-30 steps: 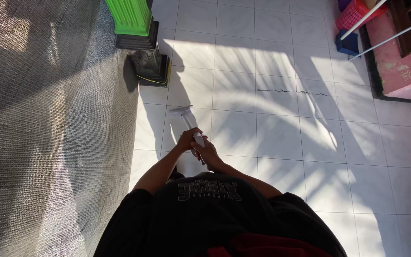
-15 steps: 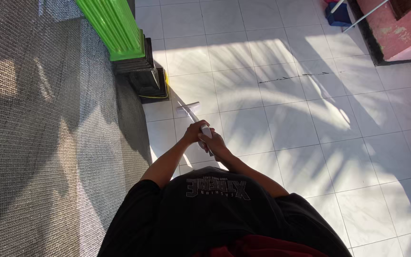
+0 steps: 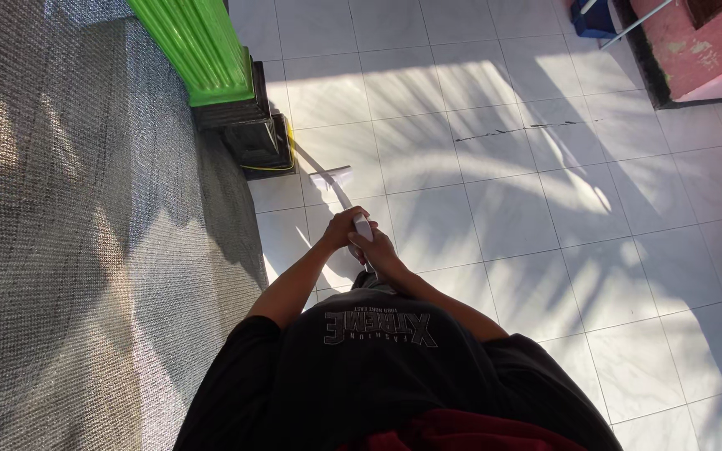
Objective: The person mops the floor using a spray mop, moving across the tiled surface in the entryway.
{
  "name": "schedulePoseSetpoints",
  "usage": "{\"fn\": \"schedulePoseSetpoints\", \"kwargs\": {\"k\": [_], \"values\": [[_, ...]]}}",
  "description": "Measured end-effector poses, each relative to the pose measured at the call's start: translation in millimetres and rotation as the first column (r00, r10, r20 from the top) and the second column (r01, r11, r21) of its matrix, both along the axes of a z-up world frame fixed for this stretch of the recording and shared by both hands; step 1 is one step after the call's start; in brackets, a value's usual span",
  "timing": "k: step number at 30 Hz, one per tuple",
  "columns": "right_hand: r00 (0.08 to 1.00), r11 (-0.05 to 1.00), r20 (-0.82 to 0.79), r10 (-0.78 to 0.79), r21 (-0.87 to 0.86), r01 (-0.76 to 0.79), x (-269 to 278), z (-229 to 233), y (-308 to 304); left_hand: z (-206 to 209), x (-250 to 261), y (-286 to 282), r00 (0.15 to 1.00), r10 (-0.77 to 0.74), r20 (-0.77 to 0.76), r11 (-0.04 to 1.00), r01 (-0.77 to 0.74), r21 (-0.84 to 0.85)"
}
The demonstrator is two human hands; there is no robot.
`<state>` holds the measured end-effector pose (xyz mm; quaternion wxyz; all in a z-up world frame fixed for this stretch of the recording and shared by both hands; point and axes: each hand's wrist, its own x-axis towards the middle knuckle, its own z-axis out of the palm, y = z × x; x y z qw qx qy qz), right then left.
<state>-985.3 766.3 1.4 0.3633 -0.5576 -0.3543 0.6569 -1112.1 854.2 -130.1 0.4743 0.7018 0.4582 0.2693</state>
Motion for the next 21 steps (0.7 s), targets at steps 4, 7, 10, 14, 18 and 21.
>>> {"fn": "schedulePoseSetpoints", "kwargs": {"k": [4, 7, 10, 14, 18, 21], "values": [[0.999, 0.999, 0.009, 0.034, -0.004, -0.034, -12, -8, 21, -12, -10, 17, 0.975, 0.041, 0.217, 0.990, -0.009, -0.144], [0.999, 0.998, 0.007, 0.050, -0.037, -0.050, -19, -12, 43, -19, -13, 33, 0.994, 0.070, 0.086, 0.994, -0.076, 0.078], [0.996, 0.995, 0.055, 0.071, -0.068, -0.067, -16, -11, 67, -20, -11, 59, 0.992, 0.090, 0.089, 0.995, -0.087, -0.038], [0.996, 0.993, 0.022, 0.084, -0.086, -0.082, -1, -1, 107, -4, 1, 97, 0.995, 0.082, 0.061, 0.996, -0.084, 0.016], [0.994, 0.993, 0.072, 0.078, -0.098, -0.070, 19, 4, 147, 9, 17, 132, 0.997, 0.058, -0.057, 0.998, -0.060, -0.028], [0.990, 0.993, 0.102, 0.100, -0.076, -0.092, 23, -7, 173, 2, 24, 158, 0.994, 0.099, -0.038, 0.994, -0.101, -0.034]]}}
